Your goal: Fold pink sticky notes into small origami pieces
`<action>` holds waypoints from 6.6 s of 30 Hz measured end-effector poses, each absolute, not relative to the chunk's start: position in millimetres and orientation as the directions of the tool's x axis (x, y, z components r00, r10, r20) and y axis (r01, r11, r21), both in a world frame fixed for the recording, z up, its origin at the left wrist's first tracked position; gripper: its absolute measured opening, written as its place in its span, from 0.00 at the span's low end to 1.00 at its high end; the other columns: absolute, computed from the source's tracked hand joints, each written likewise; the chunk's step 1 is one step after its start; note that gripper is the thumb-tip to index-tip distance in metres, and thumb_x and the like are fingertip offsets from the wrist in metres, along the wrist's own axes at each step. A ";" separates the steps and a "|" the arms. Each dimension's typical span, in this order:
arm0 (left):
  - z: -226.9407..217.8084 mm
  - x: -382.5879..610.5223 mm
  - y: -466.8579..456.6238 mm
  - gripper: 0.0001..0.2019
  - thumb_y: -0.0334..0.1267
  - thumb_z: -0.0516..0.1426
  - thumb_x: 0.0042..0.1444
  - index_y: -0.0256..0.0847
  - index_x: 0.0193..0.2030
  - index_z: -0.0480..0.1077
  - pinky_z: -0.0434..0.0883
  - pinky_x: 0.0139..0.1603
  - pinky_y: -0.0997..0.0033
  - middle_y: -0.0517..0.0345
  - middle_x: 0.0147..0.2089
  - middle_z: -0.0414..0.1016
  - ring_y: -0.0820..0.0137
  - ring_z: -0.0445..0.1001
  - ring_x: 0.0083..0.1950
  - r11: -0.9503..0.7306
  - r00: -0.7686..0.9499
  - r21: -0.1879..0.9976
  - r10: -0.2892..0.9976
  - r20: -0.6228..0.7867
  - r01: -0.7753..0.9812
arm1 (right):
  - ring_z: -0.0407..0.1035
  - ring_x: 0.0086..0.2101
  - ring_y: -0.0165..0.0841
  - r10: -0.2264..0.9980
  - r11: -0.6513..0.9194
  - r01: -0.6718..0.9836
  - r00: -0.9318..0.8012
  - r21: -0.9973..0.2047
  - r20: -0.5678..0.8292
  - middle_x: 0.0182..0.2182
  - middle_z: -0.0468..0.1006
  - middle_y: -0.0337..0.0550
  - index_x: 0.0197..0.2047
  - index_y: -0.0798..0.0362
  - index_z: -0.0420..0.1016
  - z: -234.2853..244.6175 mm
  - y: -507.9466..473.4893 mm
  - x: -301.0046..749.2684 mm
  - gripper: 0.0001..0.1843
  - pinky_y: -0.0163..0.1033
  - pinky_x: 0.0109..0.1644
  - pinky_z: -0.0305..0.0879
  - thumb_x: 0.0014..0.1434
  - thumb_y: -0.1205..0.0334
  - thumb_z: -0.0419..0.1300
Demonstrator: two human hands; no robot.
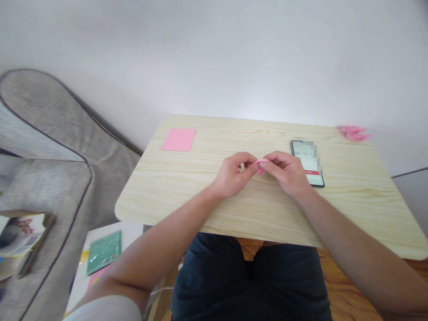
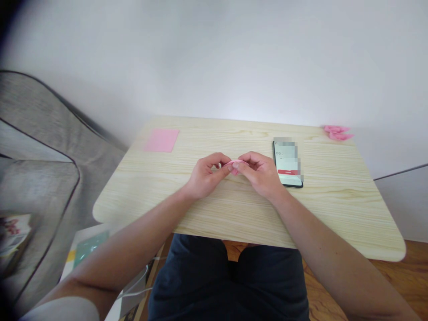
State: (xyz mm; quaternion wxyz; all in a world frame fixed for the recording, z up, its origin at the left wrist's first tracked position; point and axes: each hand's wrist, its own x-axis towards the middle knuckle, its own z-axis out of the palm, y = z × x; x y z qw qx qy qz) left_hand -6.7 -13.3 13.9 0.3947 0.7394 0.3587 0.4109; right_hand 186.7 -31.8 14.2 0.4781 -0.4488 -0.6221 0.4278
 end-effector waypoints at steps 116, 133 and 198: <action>14.2 -19.5 -123.5 0.13 0.34 0.58 0.64 0.50 0.52 0.78 0.63 0.66 0.58 0.60 0.58 0.81 0.63 0.73 0.60 -0.508 0.486 0.598 0.847 0.216 0.620 | 0.71 0.58 0.43 0.900 0.431 0.634 -0.254 -0.642 0.353 0.57 0.79 0.44 0.59 0.41 0.78 -3.7 -154.3 197.7 0.16 0.55 0.64 0.67 0.69 0.60 0.61; 9.4 -1.4 -121.3 0.08 0.39 0.57 0.67 0.48 0.45 0.79 0.66 0.61 0.58 0.60 0.46 0.84 0.62 0.75 0.55 -0.373 0.317 0.651 0.925 0.208 0.661 | 0.77 0.44 0.41 0.949 0.245 0.628 -0.001 -0.738 0.315 0.42 0.83 0.44 0.45 0.46 0.81 -3.9 -150.7 185.5 0.07 0.49 0.53 0.72 0.66 0.56 0.64; -2.7 12.4 -116.6 0.09 0.33 0.57 0.63 0.48 0.48 0.73 0.69 0.44 0.66 0.63 0.36 0.80 0.69 0.78 0.39 -0.336 0.135 0.752 0.938 0.318 0.566 | 0.77 0.32 0.36 0.915 0.094 0.553 0.279 -0.828 0.290 0.33 0.84 0.40 0.41 0.48 0.76 -2.9 -137.3 159.4 0.05 0.42 0.40 0.69 0.63 0.62 0.59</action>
